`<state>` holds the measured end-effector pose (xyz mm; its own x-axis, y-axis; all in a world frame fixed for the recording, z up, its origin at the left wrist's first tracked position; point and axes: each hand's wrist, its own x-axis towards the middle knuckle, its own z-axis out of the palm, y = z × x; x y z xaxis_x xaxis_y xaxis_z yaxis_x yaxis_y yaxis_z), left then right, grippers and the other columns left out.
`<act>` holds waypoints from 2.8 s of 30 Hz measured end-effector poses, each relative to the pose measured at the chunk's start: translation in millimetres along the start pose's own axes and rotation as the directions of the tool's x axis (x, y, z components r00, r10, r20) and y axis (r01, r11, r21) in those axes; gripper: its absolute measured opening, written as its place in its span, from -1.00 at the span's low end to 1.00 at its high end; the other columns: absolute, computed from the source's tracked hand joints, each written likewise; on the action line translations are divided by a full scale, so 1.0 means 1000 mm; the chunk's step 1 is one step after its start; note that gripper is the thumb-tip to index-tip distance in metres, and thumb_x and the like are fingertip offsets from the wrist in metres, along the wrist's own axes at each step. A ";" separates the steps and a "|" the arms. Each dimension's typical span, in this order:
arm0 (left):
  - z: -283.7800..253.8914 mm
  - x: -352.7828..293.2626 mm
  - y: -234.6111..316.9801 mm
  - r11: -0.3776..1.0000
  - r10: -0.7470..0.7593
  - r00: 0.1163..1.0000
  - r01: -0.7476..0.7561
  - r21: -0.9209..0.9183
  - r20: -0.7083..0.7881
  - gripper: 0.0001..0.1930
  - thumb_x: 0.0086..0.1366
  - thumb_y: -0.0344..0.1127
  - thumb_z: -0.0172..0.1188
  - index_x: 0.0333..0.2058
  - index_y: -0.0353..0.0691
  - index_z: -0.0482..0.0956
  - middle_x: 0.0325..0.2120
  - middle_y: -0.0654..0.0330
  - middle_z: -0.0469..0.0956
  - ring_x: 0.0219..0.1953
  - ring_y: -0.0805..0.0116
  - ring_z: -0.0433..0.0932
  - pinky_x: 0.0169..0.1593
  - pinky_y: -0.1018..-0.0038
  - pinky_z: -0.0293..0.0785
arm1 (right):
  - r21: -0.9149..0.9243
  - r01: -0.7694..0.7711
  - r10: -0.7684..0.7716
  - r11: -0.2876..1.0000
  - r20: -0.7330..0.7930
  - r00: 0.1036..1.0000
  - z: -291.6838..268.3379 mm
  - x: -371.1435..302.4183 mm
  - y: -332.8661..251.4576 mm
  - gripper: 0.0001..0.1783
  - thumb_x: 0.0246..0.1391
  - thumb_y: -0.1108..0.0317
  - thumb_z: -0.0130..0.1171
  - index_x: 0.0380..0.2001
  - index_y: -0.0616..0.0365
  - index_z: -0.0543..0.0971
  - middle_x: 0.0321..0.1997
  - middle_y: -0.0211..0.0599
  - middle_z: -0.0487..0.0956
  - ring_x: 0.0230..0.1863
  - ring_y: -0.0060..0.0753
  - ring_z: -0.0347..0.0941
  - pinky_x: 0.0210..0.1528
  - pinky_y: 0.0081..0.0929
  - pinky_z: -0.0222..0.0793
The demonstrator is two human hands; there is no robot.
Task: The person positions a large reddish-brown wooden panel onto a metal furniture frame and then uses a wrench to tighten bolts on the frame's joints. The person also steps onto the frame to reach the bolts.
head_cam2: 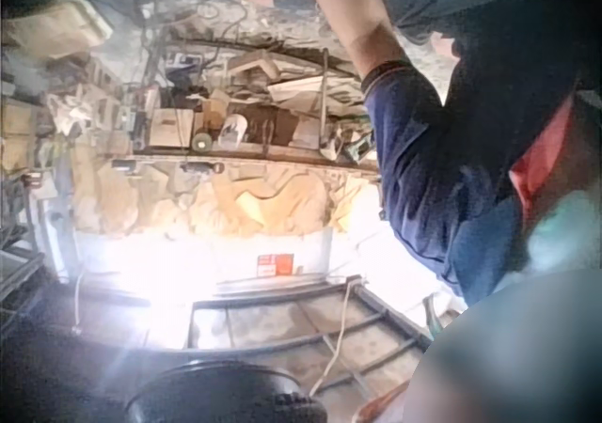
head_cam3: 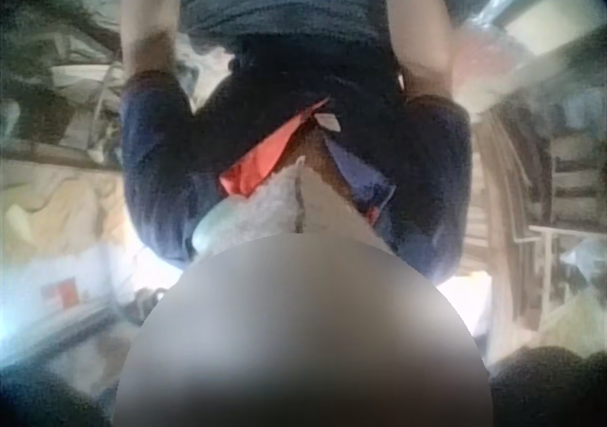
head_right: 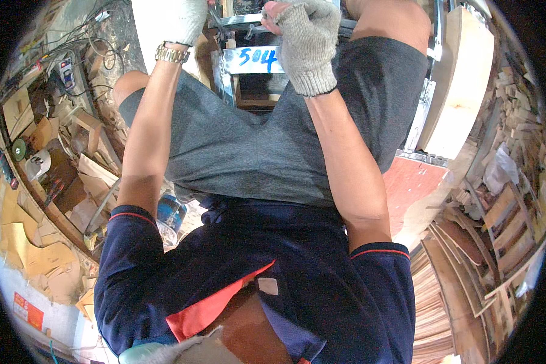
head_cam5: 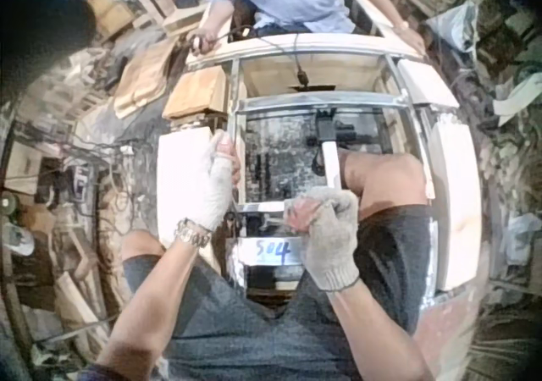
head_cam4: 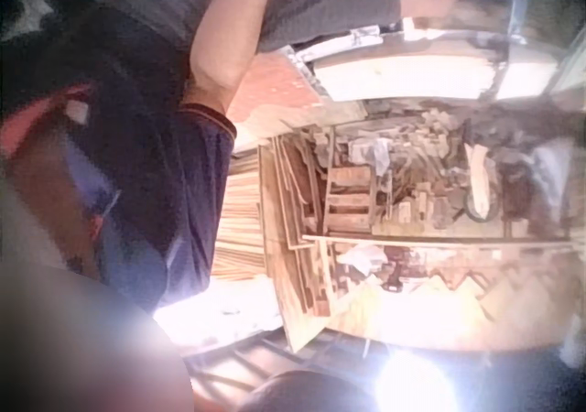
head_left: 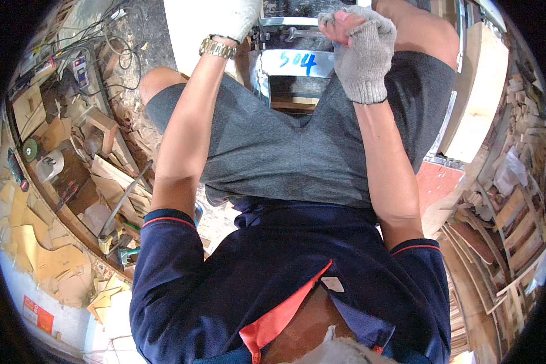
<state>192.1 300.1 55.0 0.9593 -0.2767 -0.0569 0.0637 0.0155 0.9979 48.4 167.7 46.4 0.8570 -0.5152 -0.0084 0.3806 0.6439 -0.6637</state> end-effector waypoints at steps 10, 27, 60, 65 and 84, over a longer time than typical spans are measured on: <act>-0.025 -0.039 0.009 0.998 -0.060 0.998 0.060 -0.011 0.008 -0.62 0.59 0.05 0.01 -0.36 -0.07 0.40 -0.60 0.45 0.21 -0.57 0.58 0.23 -0.43 0.59 0.22 | -0.080 -0.082 0.095 0.993 0.171 0.981 -0.016 0.010 -0.015 -0.55 0.25 0.41 0.16 -0.70 0.06 0.25 -0.64 -0.47 0.12 -0.55 -0.42 0.05 -0.30 -0.19 0.25; -0.045 -0.094 0.015 0.969 0.087 0.990 -0.110 0.222 0.113 -0.68 0.60 -0.07 -0.01 -0.14 -0.25 0.47 -0.43 0.30 0.40 -0.30 0.52 0.40 -0.21 0.47 0.41 | -0.375 -0.164 0.169 0.912 -0.020 0.985 0.046 0.008 -0.029 -0.70 0.25 0.43 0.20 -0.60 0.18 0.49 -0.70 -0.56 0.24 -0.66 -0.63 0.01 -0.53 -0.44 -0.02; -0.060 -0.201 0.037 0.874 -0.019 0.998 -0.013 0.486 0.062 -0.76 0.42 -0.22 0.20 -0.07 -0.20 0.44 0.13 -0.08 0.50 -0.27 -0.09 0.64 -0.22 0.17 0.55 | -0.907 0.020 0.240 0.421 0.133 0.962 0.024 -0.014 0.046 -0.51 0.49 0.09 -0.02 -0.38 0.28 0.58 -0.52 -0.28 0.62 -0.48 -0.49 0.66 -0.43 -0.54 0.55; -0.062 -0.202 0.039 0.869 -0.064 0.996 0.025 0.494 0.063 -0.72 0.46 -0.13 0.12 -0.05 -0.21 0.42 0.14 -0.01 0.50 -0.28 0.02 0.61 -0.18 0.24 0.52 | -0.933 -0.019 0.337 0.359 0.111 0.935 0.026 0.004 0.049 -0.48 0.48 0.03 -0.02 -0.41 0.25 0.59 -0.59 -0.27 0.63 -0.53 -0.46 0.67 -0.46 -0.51 0.56; -0.026 -0.237 0.051 0.834 -0.114 0.990 0.140 0.534 -0.082 -0.86 0.43 -0.37 0.15 -0.09 -0.19 0.43 -0.40 -0.03 0.55 -0.38 0.03 0.61 -0.30 0.25 0.47 | -0.897 -0.131 0.477 0.422 0.097 0.874 0.014 0.036 0.066 -0.46 0.43 -0.03 0.07 -0.13 0.35 0.64 -0.39 -0.14 0.66 -0.53 -0.39 0.65 -0.52 -0.48 0.60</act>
<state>-24.6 391.0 118.6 0.9651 -0.1969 -0.1728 0.0406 -0.5393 0.8411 108.9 199.2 12.9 0.9638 -0.0881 -0.2517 -0.2634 -0.1676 -0.9500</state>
